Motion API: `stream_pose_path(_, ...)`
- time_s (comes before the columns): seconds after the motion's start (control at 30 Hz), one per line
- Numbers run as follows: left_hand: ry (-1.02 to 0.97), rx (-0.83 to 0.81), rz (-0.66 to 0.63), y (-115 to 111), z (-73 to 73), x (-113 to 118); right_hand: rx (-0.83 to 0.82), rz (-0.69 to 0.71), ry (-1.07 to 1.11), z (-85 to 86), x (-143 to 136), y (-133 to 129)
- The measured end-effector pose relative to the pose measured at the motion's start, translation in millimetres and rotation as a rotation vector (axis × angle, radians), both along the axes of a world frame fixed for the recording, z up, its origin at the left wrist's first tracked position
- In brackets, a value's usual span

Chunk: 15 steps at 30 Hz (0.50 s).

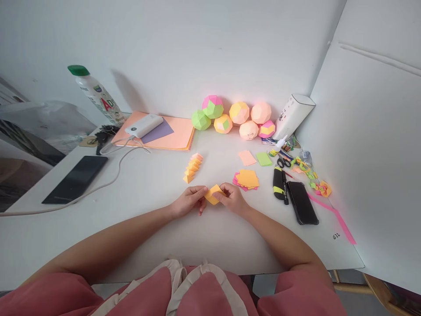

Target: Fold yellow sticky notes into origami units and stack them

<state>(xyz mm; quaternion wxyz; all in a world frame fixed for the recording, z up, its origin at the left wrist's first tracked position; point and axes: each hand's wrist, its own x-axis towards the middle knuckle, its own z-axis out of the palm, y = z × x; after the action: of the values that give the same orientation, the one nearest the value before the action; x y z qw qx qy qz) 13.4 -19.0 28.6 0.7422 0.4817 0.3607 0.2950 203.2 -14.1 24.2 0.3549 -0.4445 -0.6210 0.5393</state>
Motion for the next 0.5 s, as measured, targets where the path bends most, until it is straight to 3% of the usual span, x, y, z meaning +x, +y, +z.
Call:
stream_pose_path(0.27,-0.08,-0.042,0.041,2.0,-2.8,-0.8,-0.087,0.039,0.005,0.3,0.4,2.8)
stream_pose_path(0.5,-0.011,0.049,0.001,-2.3,-2.2,-0.9,-0.072,0.036,-0.072,-1.4,0.0,3.5)
